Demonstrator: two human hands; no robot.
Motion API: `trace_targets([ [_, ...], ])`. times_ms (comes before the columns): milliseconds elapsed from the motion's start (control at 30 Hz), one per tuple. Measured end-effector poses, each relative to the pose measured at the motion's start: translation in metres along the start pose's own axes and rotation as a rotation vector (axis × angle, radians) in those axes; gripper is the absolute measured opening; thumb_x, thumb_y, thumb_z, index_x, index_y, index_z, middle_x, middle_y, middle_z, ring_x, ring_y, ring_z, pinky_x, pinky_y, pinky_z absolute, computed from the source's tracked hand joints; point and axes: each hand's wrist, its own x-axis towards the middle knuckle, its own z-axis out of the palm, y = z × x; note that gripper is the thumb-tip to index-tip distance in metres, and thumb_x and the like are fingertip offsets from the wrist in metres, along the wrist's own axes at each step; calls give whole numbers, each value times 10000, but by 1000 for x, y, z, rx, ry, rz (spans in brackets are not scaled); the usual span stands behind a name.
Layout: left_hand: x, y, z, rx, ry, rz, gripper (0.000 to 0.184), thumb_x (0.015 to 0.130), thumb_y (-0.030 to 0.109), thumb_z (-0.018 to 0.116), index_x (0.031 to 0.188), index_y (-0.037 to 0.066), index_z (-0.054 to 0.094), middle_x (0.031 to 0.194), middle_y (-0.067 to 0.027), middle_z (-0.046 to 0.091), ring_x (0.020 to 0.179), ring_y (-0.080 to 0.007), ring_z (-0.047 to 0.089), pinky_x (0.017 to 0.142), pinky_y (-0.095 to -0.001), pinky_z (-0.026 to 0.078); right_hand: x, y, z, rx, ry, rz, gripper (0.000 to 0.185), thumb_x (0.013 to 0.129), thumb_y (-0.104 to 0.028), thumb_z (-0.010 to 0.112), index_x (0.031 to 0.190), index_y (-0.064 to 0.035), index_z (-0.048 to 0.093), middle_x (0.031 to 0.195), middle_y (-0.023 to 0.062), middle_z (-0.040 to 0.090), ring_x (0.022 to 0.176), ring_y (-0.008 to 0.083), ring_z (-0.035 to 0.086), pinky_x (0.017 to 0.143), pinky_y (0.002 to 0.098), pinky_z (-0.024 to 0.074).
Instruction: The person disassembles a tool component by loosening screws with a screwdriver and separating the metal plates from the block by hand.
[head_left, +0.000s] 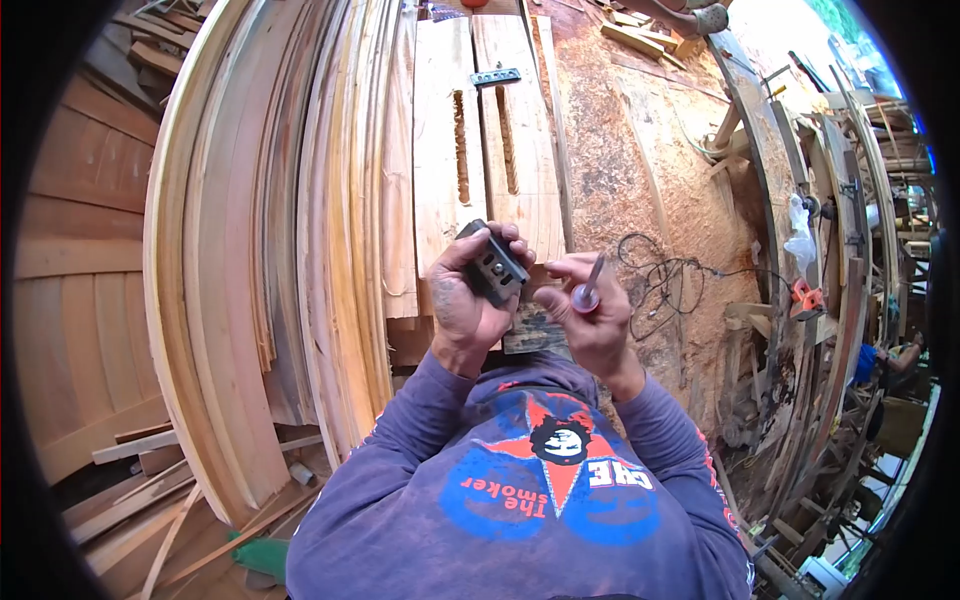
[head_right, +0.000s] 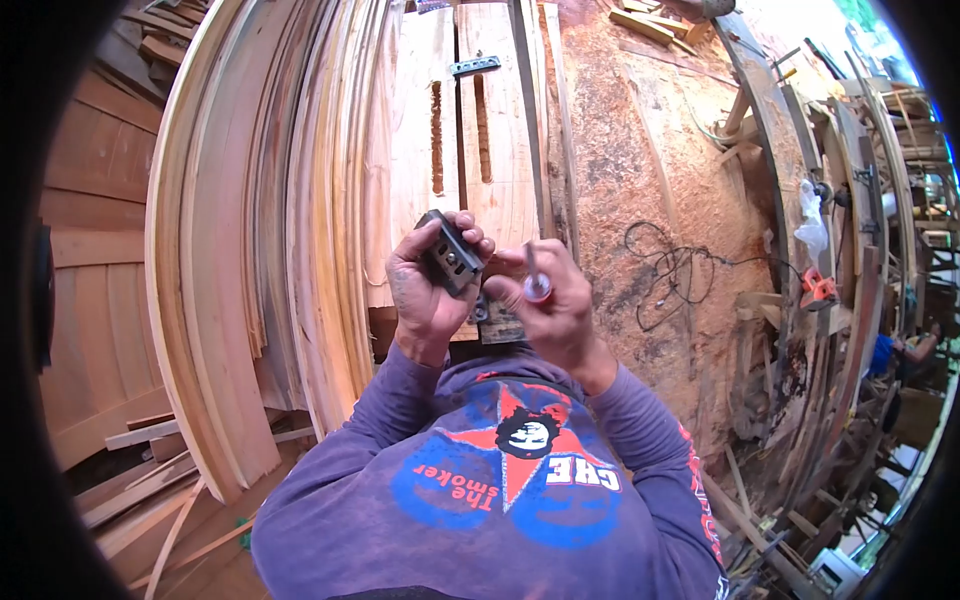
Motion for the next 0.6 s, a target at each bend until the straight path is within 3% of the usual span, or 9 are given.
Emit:
trace_targets([
  [133, 6, 5, -9, -173, -126, -148, 234, 1001, 188, 600, 1069, -34, 568, 1007, -119, 590, 931, -225, 598, 893, -416, 516, -6, -5, 18, -58, 69, -12, 450, 768, -98, 889, 1159, -15, 682, 1025, 121, 615, 917, 224, 642, 773, 332, 531],
  [200, 5, 6, -6, -139, -116, -151, 248, 1020, 207, 584, 1077, -31, 545, 1010, -105, 570, 939, -219, 590, 902, -413, 513, -3, -4, 23, -37, 112, -1, 486, 746, -104, 904, 1173, -26, 686, 1032, 116, 612, 915, 225, 638, 774, 334, 534],
  [267, 3, 7, -2, -197, -52, -212, 237, 1027, 203, 575, 1066, -29, 548, 1005, -106, 577, 939, -215, 595, 903, -411, 514, 4, -2, 23, -58, 110, -122, 500, 742, -103, 905, 1185, -28, 686, 1031, 113, 622, 920, 221, 646, 777, 337, 543],
  [300, 3, 6, 4, -189, -2, -211, 238, 1021, 211, 591, 1059, -24, 599, 972, -124, 637, 898, -229, 633, 840, -405, 579, 5, -2, 22, -46, 114, -98, 482, 755, -101, 894, 1189, -37, 696, 1027, 103, 636, 934, 215, 656, 787, 331, 549],
  [600, 5, 1, 12, -164, 41, -201, 253, 1026, 233, 600, 1056, -18, 611, 968, -114, 657, 941, -223, 648, 895, -386, 560, 9, 2, 17, 125, 68, 42, 386, 794, -111, 863, 1151, -60, 723, 989, 89, 655, 888, 211, 669, 760, 326, 549],
])
